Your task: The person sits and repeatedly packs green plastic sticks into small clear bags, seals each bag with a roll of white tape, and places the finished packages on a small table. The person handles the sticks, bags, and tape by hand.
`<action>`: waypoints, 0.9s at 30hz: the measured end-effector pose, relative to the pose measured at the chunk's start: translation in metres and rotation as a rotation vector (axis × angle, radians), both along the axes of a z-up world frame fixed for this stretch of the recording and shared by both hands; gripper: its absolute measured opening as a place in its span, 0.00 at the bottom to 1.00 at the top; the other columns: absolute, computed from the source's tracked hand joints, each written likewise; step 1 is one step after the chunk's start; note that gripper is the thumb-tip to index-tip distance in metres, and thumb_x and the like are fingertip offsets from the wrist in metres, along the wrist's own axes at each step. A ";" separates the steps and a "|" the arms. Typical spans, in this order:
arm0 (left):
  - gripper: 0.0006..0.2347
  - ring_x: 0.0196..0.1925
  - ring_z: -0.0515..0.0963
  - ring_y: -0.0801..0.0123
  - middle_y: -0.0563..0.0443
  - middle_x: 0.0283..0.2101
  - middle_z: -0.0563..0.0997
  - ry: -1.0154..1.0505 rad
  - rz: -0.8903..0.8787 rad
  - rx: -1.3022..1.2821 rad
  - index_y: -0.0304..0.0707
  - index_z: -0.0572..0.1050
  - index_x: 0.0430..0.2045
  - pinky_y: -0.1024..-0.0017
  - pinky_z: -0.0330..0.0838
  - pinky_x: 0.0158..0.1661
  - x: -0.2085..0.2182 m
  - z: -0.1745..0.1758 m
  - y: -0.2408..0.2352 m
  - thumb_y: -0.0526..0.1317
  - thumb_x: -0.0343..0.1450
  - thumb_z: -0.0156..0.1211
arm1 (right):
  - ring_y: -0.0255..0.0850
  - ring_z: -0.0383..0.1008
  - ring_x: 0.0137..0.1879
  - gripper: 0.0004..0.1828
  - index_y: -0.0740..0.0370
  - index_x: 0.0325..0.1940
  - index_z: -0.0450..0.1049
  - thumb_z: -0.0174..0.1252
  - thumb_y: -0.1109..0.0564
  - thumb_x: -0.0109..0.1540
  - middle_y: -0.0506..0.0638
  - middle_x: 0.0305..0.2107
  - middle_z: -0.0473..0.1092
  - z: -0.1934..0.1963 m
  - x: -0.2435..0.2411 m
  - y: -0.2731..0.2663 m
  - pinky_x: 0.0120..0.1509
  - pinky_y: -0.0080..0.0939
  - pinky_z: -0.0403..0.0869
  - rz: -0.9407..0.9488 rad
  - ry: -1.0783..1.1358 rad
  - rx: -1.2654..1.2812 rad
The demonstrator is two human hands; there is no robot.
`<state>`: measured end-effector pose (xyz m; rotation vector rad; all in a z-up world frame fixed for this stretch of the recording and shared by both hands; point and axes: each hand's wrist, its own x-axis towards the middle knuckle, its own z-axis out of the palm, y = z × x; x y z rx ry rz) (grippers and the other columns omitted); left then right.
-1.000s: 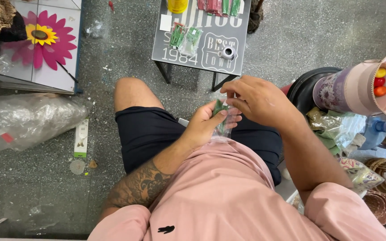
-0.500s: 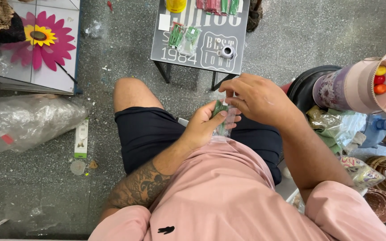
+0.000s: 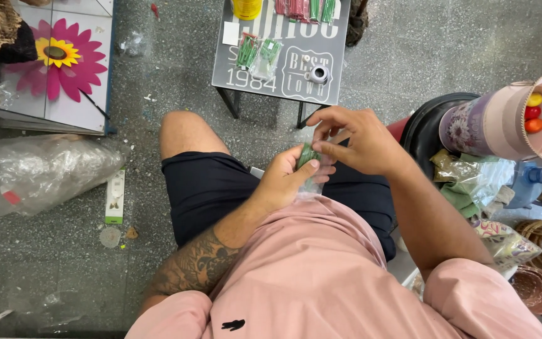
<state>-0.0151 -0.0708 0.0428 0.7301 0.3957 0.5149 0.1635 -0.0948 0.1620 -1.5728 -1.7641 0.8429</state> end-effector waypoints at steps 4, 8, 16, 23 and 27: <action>0.14 0.52 0.81 0.45 0.26 0.50 0.80 0.022 -0.001 0.021 0.23 0.71 0.55 0.52 0.80 0.49 -0.002 0.005 0.001 0.33 0.76 0.55 | 0.39 0.79 0.37 0.19 0.55 0.53 0.75 0.70 0.59 0.59 0.45 0.30 0.80 -0.003 0.004 -0.002 0.49 0.40 0.77 -0.028 -0.015 -0.009; 0.14 0.51 0.82 0.45 0.25 0.49 0.81 0.037 0.005 0.051 0.23 0.72 0.54 0.53 0.81 0.48 -0.003 0.010 0.003 0.33 0.76 0.56 | 0.37 0.79 0.37 0.20 0.55 0.52 0.74 0.71 0.59 0.58 0.45 0.30 0.80 -0.002 0.005 -0.003 0.51 0.40 0.77 -0.061 0.065 -0.041; 0.14 0.50 0.83 0.46 0.26 0.49 0.81 0.024 -0.006 0.084 0.23 0.71 0.55 0.55 0.82 0.47 -0.006 0.013 0.008 0.34 0.77 0.55 | 0.35 0.78 0.40 0.19 0.59 0.58 0.73 0.65 0.63 0.63 0.52 0.34 0.81 0.002 0.011 -0.001 0.52 0.40 0.78 -0.131 0.246 -0.193; 0.14 0.49 0.83 0.46 0.25 0.49 0.81 0.009 -0.043 0.050 0.22 0.71 0.55 0.56 0.83 0.47 -0.006 0.005 0.008 0.33 0.76 0.55 | 0.36 0.77 0.36 0.25 0.61 0.59 0.72 0.69 0.65 0.58 0.54 0.30 0.79 -0.005 0.010 0.004 0.47 0.38 0.80 -0.136 0.299 -0.289; 0.13 0.48 0.83 0.46 0.24 0.48 0.81 0.025 -0.056 0.061 0.21 0.72 0.52 0.56 0.83 0.46 -0.006 0.001 0.009 0.33 0.76 0.56 | 0.32 0.75 0.35 0.18 0.62 0.57 0.74 0.64 0.64 0.62 0.53 0.29 0.79 -0.014 0.014 0.006 0.43 0.32 0.80 -0.157 0.350 -0.300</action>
